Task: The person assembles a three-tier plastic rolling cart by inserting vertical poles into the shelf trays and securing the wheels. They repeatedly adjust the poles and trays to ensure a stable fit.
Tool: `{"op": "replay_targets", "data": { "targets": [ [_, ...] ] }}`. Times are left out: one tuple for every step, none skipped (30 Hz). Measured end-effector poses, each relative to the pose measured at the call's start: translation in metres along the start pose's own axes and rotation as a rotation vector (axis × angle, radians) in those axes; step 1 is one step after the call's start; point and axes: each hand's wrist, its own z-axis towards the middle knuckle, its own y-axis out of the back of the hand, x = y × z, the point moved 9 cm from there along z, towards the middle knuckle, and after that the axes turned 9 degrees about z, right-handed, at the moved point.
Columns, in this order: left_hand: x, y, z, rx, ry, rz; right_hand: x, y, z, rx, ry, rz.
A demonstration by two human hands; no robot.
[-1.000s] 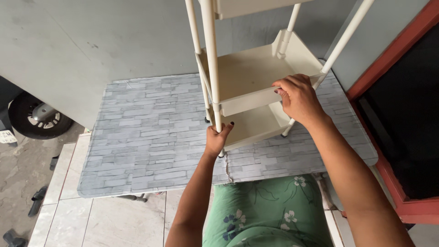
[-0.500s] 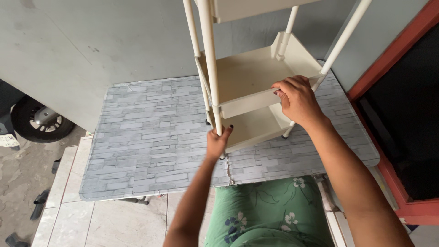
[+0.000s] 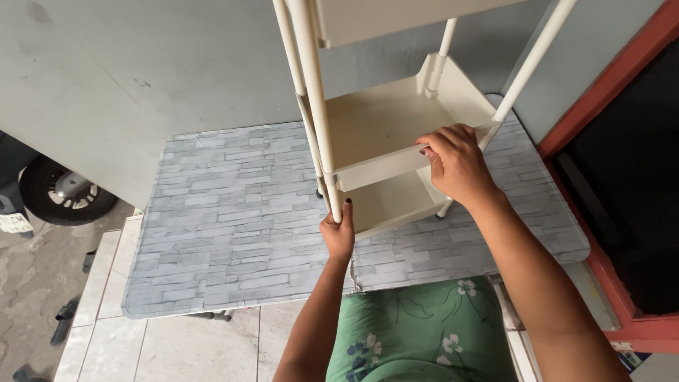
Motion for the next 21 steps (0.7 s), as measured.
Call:
{"op": "replay_targets", "data": {
  "targets": [
    [0.001,0.0,0.001,0.021,-0.001,0.001,0.0,0.0,0.0,-0.002,0.0,-0.003],
    [0.002,-0.002,0.003,0.065,-0.003,-0.01,-0.001,0.0,0.0,-0.004,-0.001,-0.006],
    [0.002,-0.003,0.005,0.107,-0.003,-0.021,-0.001,-0.001,0.0,-0.004,-0.001,-0.007],
    [0.003,-0.004,0.006,0.149,-0.003,-0.032,-0.002,-0.001,0.0,-0.002,-0.003,-0.005],
    [0.003,-0.005,0.007,0.204,-0.001,-0.046,-0.003,-0.001,0.0,0.001,-0.005,-0.004],
    [0.003,-0.005,0.008,0.259,0.001,-0.061,-0.003,-0.002,0.0,0.003,-0.008,-0.003],
    [0.002,-0.006,0.01,0.317,0.001,-0.077,-0.004,-0.002,0.0,0.003,-0.01,-0.001],
    [0.003,-0.007,0.012,0.371,0.027,-0.058,-0.004,-0.002,0.0,0.003,-0.012,0.002],
    [0.005,-0.008,0.013,0.427,0.053,-0.04,-0.004,-0.002,0.0,0.002,-0.016,0.002],
    [0.007,-0.009,0.015,0.484,0.079,-0.021,-0.004,-0.002,0.0,0.002,-0.017,0.001],
    [0.009,-0.011,0.017,0.534,0.124,-0.051,-0.004,-0.002,0.0,0.002,-0.018,-0.001],
    [0.012,-0.013,0.018,0.583,0.169,-0.08,-0.004,-0.002,0.0,0.002,-0.019,-0.003],
    [0.014,-0.015,0.018,0.633,0.215,-0.109,-0.004,-0.002,0.0,0.0,-0.018,-0.001],
    [0.014,-0.016,0.019,0.655,0.222,-0.123,-0.003,-0.002,-0.001,-0.002,-0.017,0.001],
    [0.014,-0.017,0.021,0.676,0.23,-0.137,-0.003,-0.002,-0.001,-0.004,-0.015,0.005],
    [0.014,-0.019,0.02,0.697,0.238,-0.151,-0.003,-0.001,-0.001,-0.003,-0.017,0.002],
    [0.011,-0.016,0.022,0.638,0.184,-0.086,-0.003,-0.002,0.0,-0.001,-0.015,0.002],
    [0.007,-0.013,0.021,0.578,0.13,-0.021,-0.003,-0.002,0.0,0.001,-0.013,0.002],
    [0.001,-0.01,0.02,0.516,0.075,0.044,-0.002,-0.002,0.001,0.001,-0.013,0.001],
    [-0.007,-0.006,0.016,0.434,0.016,0.091,-0.002,-0.002,0.002,0.0,-0.013,0.001],
    [-0.017,-0.002,0.009,0.353,-0.044,0.137,-0.002,-0.002,0.002,-0.001,-0.015,0.0]
  ]
}}
